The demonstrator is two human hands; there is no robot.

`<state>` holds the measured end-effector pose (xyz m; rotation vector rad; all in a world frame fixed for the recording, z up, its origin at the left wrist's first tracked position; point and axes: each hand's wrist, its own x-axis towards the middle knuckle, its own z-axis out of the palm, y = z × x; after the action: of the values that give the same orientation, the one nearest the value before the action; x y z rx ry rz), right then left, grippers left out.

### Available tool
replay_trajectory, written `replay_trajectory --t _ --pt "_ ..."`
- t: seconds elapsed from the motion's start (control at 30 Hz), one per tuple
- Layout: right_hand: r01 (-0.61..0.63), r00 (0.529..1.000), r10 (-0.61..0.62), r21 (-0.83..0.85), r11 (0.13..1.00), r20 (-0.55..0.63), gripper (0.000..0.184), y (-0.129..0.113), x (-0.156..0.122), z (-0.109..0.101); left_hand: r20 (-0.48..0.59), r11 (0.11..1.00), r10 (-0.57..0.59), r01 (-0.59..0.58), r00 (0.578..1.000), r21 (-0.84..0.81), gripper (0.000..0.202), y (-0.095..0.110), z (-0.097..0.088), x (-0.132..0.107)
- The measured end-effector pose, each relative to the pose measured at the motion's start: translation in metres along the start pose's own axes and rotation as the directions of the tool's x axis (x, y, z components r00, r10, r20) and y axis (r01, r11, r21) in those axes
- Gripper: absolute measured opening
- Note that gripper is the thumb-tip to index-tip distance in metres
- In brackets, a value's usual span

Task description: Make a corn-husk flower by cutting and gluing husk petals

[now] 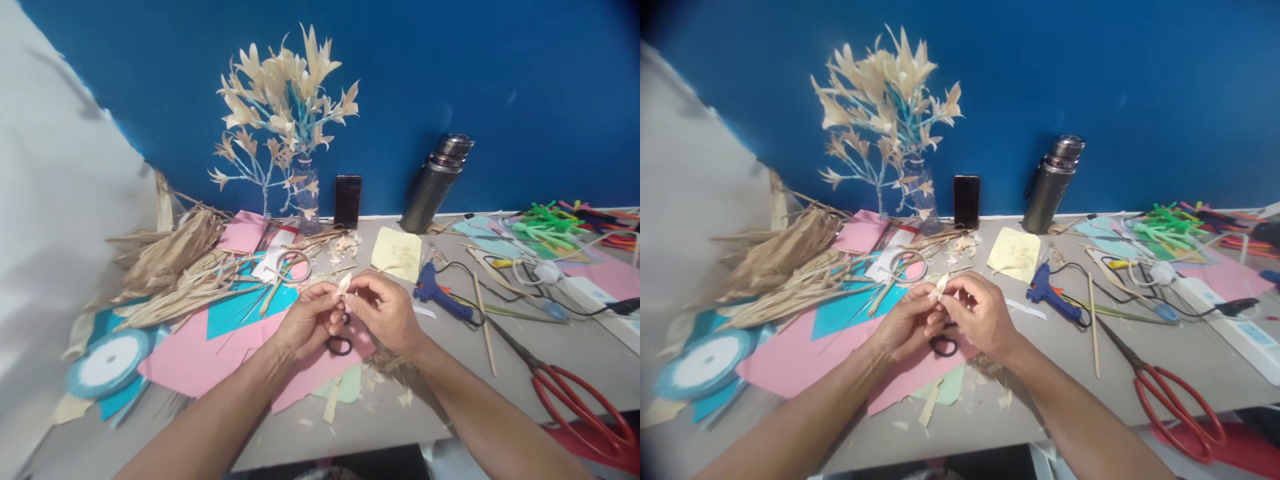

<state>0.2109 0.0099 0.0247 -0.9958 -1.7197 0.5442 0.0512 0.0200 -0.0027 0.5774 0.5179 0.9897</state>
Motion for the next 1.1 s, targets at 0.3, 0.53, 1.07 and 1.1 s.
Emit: replay_trajectory --t 0.3,0.53,1.07,1.1 --pt "0.089 0.994 -0.091 0.036 0.995 0.061 0.009 0.001 0.001 -0.004 0.046 0.989 -0.101 0.095 0.994 0.117 0.022 0.014 -0.004 0.0" --pt "0.09 0.99 -0.097 0.068 0.994 0.103 0.008 0.004 -0.001 -0.005 0.099 0.972 -0.196 0.181 0.976 0.148 0.022 0.019 -0.009 -0.001" --pt "0.034 0.995 -0.048 0.146 0.989 0.089 0.006 0.009 0.0 -0.004 0.042 0.978 -0.208 0.208 0.977 0.011 0.028 0.01 -0.006 -0.001" --pt "0.034 0.995 -0.048 0.143 0.989 0.09 0.006 0.009 0.0 -0.004 0.045 0.977 -0.214 0.213 0.976 0.014 0.028 0.009 -0.007 -0.001"
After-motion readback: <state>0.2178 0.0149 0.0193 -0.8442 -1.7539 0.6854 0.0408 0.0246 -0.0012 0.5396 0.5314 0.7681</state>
